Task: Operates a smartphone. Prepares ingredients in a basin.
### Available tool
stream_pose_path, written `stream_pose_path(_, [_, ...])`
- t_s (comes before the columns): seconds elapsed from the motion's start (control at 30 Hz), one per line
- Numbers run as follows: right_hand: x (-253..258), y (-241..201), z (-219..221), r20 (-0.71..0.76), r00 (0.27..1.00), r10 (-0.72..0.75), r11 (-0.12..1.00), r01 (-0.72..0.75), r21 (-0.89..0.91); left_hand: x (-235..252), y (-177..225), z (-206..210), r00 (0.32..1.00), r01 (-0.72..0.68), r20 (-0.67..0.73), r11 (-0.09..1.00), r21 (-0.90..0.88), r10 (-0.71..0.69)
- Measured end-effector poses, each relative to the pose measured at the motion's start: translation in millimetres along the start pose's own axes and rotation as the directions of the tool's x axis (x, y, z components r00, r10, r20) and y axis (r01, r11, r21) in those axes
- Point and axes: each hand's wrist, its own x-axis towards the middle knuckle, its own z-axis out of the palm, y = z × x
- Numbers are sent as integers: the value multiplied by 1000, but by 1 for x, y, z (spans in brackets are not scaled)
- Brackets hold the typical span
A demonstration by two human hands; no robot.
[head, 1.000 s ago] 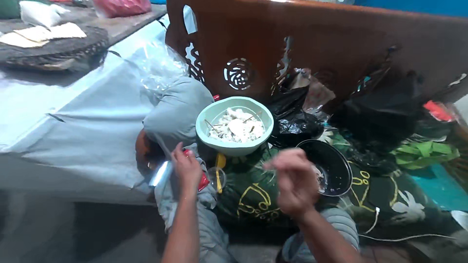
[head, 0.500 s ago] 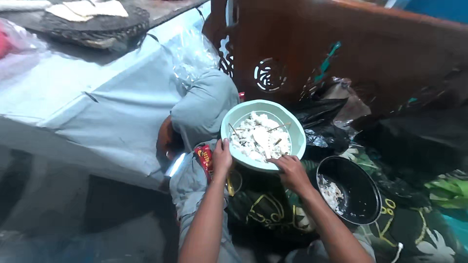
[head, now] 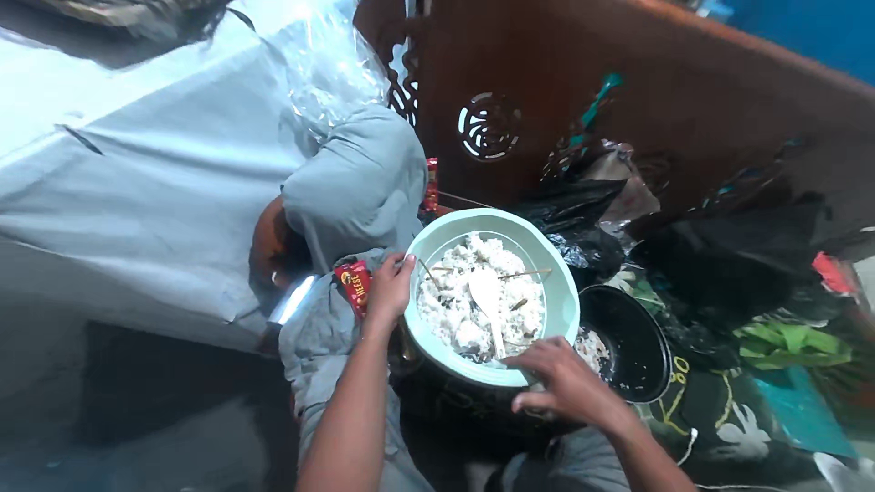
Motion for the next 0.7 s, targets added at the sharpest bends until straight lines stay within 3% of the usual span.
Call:
stream_pose_path(0.07, [28,18,-20,-37,994,104,995,-104,4,-3,2,0,1000,-3,0,1000,28,4])
stream_pose_path(0.13, [69,49,-23,-130,971,199,967,-216,-135,-3,5,0,999,-34,-32,999,5,34])
stream_pose_path(0.23, [114,95,-15,-122,961,246,899,-274,-343,-1,3,0,952,-244,-161,964,107,259])
stream_pose_path(0.3, [122,103,-16,-112,961,254,861,-277,-426,-4,-1,1,866,-386,-203,869,310,457])
stream_pose_path(0.4, [104,88,-41,-250,950,189,852,-285,-440,-12,15,0,708,-554,-34,584,593,706])
stream_pose_path(0.47, [85,75,-50,-329,927,180,828,-324,-457,-6,31,10,720,-578,201,413,703,665])
stream_pose_path(0.57, [54,64,-40,-353,914,202,831,-351,-432,21,36,33,721,-639,523,146,755,455])
stream_pose_path(0.63, [30,61,-46,-493,837,236,835,-435,-338,38,38,37,717,-654,615,13,756,329])
stream_pose_path(0.7, [-4,63,-55,-620,706,343,809,-558,-187,47,40,39,703,-670,661,-67,739,261])
